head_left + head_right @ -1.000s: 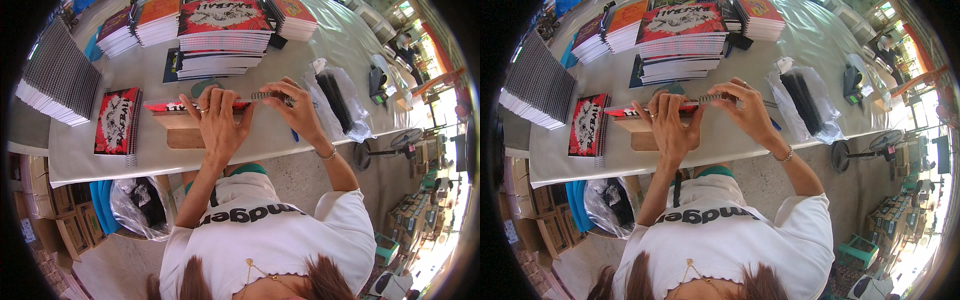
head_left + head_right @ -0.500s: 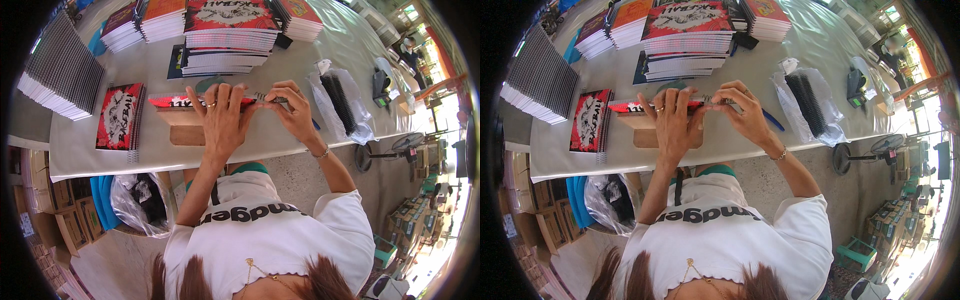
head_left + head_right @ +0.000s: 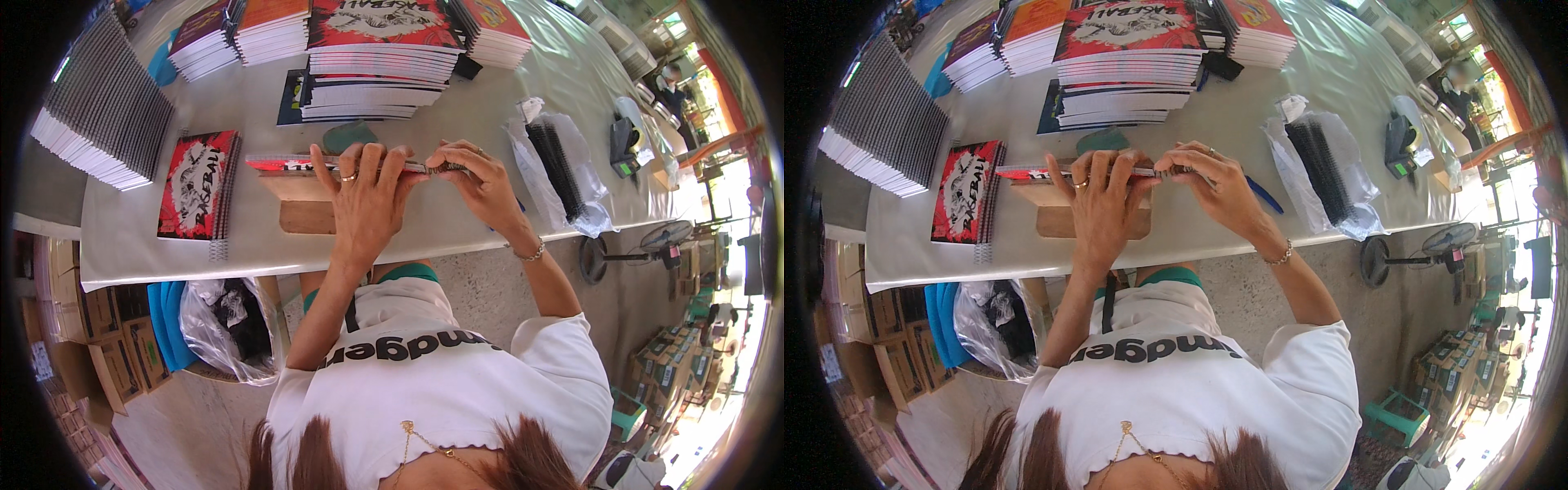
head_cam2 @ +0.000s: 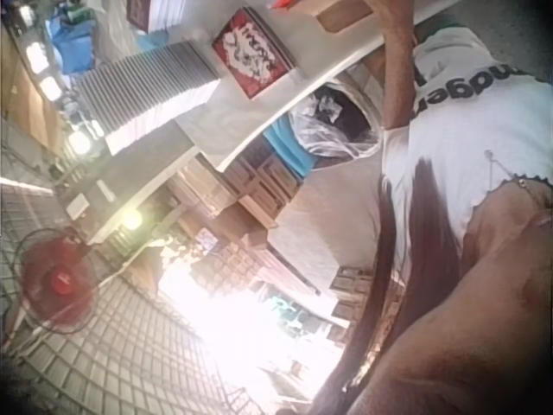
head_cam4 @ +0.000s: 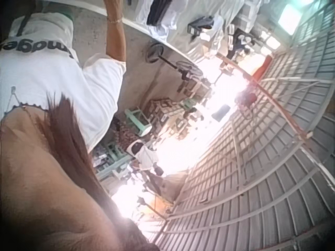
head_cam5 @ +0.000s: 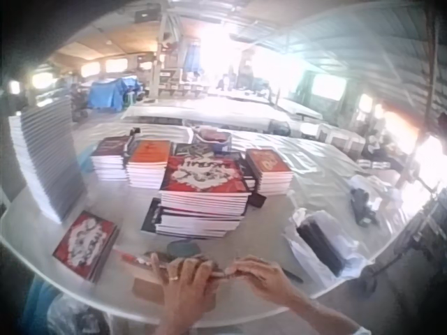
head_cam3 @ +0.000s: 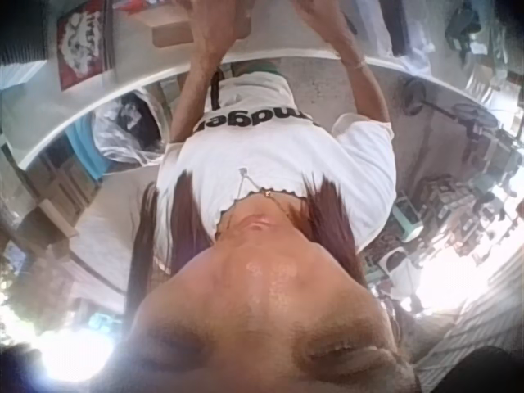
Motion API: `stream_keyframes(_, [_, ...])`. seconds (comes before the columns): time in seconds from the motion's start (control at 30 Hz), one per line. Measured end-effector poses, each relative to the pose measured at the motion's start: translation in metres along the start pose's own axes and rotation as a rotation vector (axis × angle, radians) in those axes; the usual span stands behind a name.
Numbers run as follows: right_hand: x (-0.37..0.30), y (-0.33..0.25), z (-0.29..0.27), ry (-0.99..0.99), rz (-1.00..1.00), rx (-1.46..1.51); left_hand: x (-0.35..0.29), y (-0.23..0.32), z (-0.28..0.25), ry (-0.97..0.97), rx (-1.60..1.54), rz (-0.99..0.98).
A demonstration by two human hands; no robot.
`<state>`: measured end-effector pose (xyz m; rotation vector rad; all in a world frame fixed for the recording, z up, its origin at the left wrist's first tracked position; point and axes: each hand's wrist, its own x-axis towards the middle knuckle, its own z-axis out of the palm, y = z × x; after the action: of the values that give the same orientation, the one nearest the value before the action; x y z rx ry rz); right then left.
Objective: The person assembles spiral notebooks by picking up a front and back cover, placing them on a wooden jig, and threading a metal spiral coil through the pre-punched holes of the covers.
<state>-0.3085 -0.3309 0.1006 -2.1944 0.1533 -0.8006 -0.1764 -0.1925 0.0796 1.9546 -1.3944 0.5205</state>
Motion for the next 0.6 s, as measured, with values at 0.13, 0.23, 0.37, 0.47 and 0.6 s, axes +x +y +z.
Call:
stream_keyframes(0.13, [-0.001, -0.019, -0.004, -0.109, 0.173, -0.023, 0.004, 0.004, -0.006, -0.037, -0.024, -0.035])
stream_keyframes(0.23, [0.004, -0.042, 0.009, 0.043, 0.172, -0.160, 0.009, 0.002, -0.009, -0.064, -0.019, -0.045])
stream_keyframes(0.37, [0.006, -0.036, -0.010, -0.103, 0.193, -0.062, 0.008, -0.016, -0.010, -0.093, -0.195, 0.202])
stream_keyframes(0.47, [0.027, -0.016, -0.027, -0.484, 0.415, 0.195, 0.006, -0.020, -0.018, -0.091, -0.262, 0.257])
stream_keyframes(0.6, [0.059, 0.041, 0.004, -0.489, 0.320, 0.010, 0.002, -0.021, -0.009, -0.047, -0.213, 0.293])
